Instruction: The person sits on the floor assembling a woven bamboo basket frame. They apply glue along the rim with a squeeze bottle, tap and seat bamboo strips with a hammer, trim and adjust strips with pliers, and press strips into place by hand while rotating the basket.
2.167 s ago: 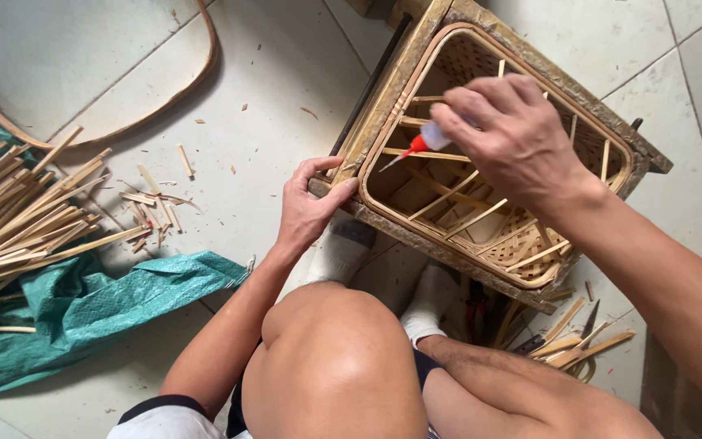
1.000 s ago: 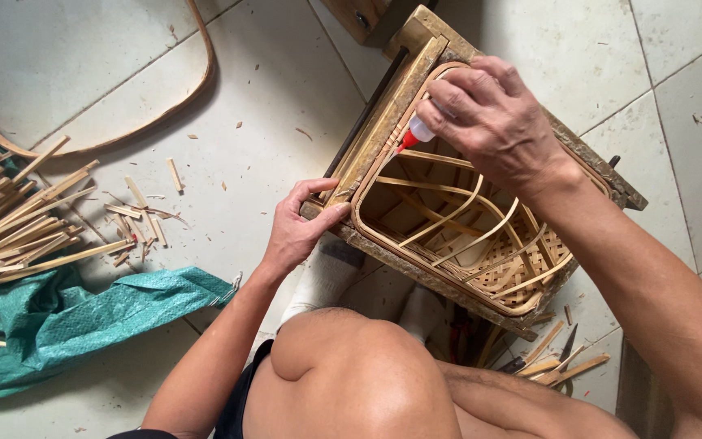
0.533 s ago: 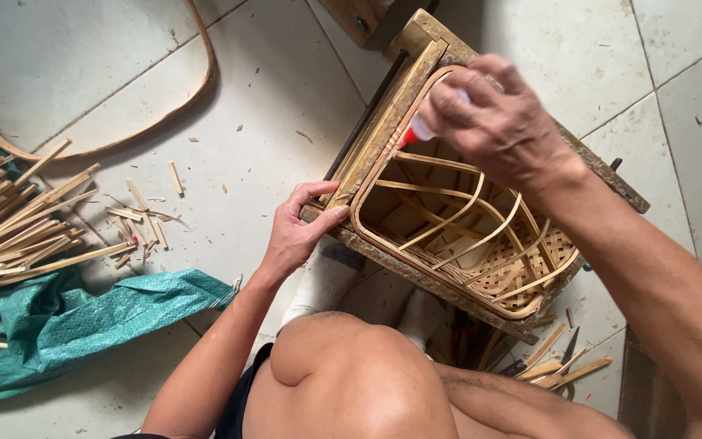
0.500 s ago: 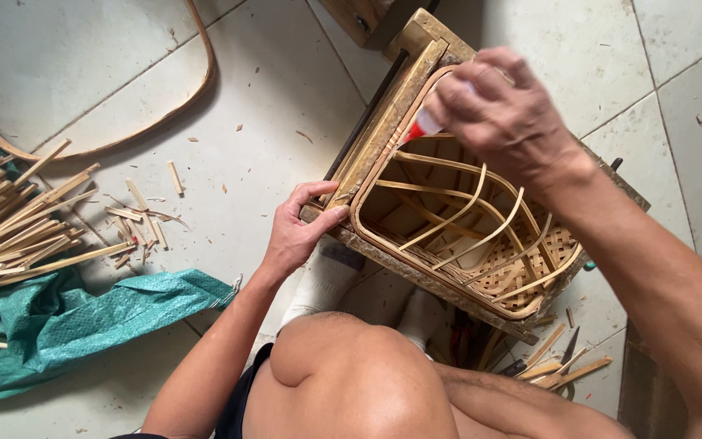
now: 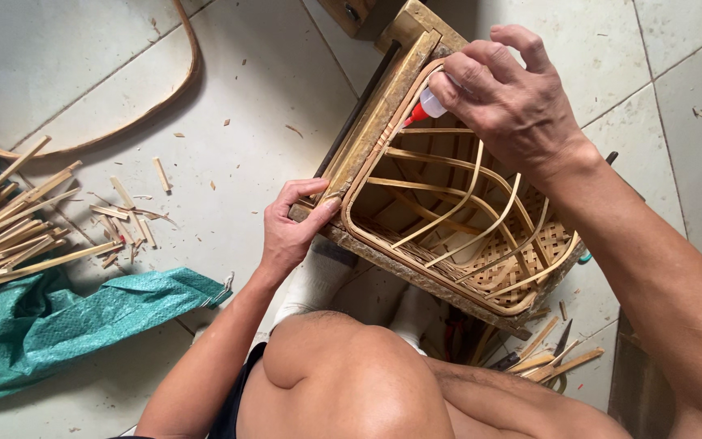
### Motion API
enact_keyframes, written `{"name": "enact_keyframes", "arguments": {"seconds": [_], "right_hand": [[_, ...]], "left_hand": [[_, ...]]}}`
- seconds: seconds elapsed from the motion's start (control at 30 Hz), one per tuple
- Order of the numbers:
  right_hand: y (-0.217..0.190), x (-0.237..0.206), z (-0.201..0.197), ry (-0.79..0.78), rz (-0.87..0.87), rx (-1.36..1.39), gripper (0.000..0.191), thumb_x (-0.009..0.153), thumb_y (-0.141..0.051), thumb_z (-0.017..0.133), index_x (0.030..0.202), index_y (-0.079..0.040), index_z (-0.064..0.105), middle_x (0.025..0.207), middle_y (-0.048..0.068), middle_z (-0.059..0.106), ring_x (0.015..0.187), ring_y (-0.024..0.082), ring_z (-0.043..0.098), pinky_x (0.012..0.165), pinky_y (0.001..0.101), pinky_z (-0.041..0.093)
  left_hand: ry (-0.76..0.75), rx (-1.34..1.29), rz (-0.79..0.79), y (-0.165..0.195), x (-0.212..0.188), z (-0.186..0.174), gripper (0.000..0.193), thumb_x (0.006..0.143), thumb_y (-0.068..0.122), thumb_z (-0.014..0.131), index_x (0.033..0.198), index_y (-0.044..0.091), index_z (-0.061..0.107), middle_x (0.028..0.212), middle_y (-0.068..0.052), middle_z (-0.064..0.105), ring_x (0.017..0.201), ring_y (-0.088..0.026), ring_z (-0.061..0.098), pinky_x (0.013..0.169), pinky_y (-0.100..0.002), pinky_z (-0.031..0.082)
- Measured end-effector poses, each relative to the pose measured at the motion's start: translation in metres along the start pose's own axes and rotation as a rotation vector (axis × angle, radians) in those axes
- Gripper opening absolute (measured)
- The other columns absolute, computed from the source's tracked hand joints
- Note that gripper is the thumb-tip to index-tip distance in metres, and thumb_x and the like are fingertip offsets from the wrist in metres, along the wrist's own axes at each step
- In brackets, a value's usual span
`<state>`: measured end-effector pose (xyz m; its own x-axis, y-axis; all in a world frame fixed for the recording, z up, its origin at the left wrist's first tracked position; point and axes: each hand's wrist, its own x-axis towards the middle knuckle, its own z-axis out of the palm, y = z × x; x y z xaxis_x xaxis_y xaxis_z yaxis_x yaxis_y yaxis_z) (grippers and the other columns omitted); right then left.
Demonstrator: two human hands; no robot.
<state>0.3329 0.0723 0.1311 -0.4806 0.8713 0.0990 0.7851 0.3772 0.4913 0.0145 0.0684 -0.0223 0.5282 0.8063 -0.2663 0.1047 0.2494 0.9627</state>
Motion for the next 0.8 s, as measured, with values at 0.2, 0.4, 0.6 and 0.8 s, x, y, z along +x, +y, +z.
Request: {"name": "enact_keyframes", "arguments": {"seconds": [0.2, 0.4, 0.6, 0.8], "right_hand": [[0.014, 0.004, 0.002, 0.027, -0.035, -0.118, 0.017, 0.099, -0.023, 0.073, 0.114, -0.030, 0.069, 0.109, -0.012, 0.065, 0.108, 0.005, 0.061, 0.116, 0.0300, 0.035], [0.019, 0.007, 0.001, 0.035, -0.022, -0.131, 0.012, 0.098, -0.026, 0.074, 0.109, -0.030, 0.071, 0.106, -0.013, 0.064, 0.109, 0.004, 0.061, 0.116, 0.0298, 0.033], [0.021, 0.017, 0.001, 0.051, -0.072, -0.158, 0.012, 0.097, -0.026, 0.073, 0.108, -0.032, 0.073, 0.103, -0.014, 0.063, 0.107, 0.003, 0.060, 0.119, 0.0328, 0.029], [0.034, 0.020, 0.002, 0.079, -0.101, -0.134, 0.003, 0.101, -0.027, 0.077, 0.101, -0.030, 0.076, 0.101, -0.015, 0.063, 0.108, 0.004, 0.058, 0.121, 0.0328, 0.028]], "left_hand": [[0.013, 0.011, -0.021, 0.001, 0.000, -0.001, 0.029, 0.090, 0.017, 0.078, 0.116, 0.004, 0.074, 0.120, -0.009, 0.070, 0.106, -0.014, 0.067, 0.096, -0.028, 0.054], [0.016, 0.009, -0.005, 0.003, 0.000, -0.003, 0.029, 0.090, 0.017, 0.079, 0.116, 0.004, 0.074, 0.120, -0.009, 0.070, 0.109, -0.015, 0.067, 0.099, -0.029, 0.053], [0.018, 0.006, 0.002, 0.004, 0.000, -0.004, 0.029, 0.090, 0.016, 0.079, 0.115, 0.004, 0.074, 0.120, -0.010, 0.070, 0.109, -0.015, 0.067, 0.099, -0.029, 0.053], [0.024, 0.020, 0.012, 0.009, 0.001, -0.001, 0.028, 0.090, 0.016, 0.078, 0.115, 0.004, 0.074, 0.121, -0.011, 0.071, 0.110, -0.016, 0.068, 0.099, -0.029, 0.053]]}}
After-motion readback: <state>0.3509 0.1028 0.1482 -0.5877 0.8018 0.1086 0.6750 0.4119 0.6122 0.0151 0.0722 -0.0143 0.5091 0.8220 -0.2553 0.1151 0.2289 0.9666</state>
